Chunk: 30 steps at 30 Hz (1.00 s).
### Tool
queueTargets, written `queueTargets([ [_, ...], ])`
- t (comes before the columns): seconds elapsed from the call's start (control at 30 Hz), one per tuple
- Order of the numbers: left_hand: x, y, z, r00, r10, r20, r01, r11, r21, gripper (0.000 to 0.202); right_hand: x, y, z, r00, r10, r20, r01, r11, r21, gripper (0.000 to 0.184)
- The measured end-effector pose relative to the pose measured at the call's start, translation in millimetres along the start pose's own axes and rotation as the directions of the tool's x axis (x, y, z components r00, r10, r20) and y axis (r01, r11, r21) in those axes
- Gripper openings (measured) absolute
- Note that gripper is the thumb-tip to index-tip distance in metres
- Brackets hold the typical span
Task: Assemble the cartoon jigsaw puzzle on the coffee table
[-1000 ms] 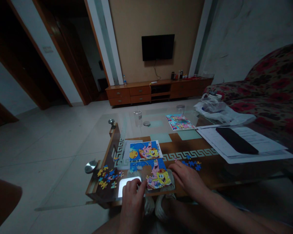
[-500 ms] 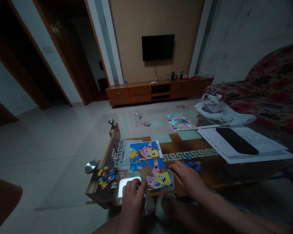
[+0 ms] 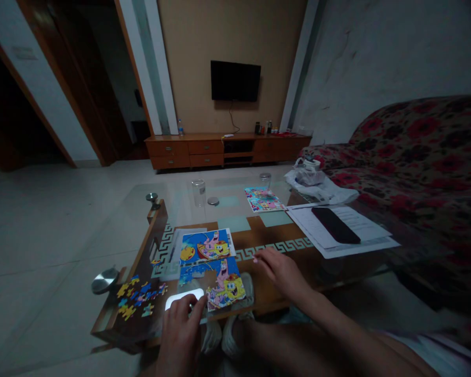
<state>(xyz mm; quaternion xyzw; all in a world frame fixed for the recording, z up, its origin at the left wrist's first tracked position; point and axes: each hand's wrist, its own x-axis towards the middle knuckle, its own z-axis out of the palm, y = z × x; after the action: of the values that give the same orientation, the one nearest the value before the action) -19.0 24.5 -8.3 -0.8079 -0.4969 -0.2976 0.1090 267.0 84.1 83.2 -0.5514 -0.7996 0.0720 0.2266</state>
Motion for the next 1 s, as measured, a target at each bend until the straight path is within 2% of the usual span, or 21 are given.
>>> queueTargets([
  [0.13,-0.4,-1.4,0.1,0.999,0.032,-0.023,-0.031,0.999,0.031,0.05,9.7,38.2,-28.5,0.989,0.114,-0.093,-0.116,0.993,-0.018,0.024],
  [0.23,0.0,-0.8,-0.8,0.999,0.03,-0.018,-0.029,0.998,0.049,0.048,12.3,59.5,-41.9,0.983,0.167,-0.071,-0.17,0.985,-0.029,0.024],
  [0.33,-0.5,-1.4,-0.6,0.999,0.038,-0.027,-0.036,0.998,0.057,0.045,11.8,70.9,-46.8,0.98,0.199,-0.025,-0.2,0.979,-0.044,0.02],
  [0.6,-2.4,-2.7,-1.3,0.999,0.042,-0.002,-0.042,0.997,0.064,0.044,6.4,84.6,-50.4,0.951,0.287,0.115,-0.277,0.957,-0.09,0.019],
  [1.0,-2.5,-5.1,-0.1,0.999,0.051,0.001,-0.051,0.995,0.086,0.042,5.0,82.0,-37.7,0.929,0.265,0.257,-0.248,0.964,-0.096,0.013],
])
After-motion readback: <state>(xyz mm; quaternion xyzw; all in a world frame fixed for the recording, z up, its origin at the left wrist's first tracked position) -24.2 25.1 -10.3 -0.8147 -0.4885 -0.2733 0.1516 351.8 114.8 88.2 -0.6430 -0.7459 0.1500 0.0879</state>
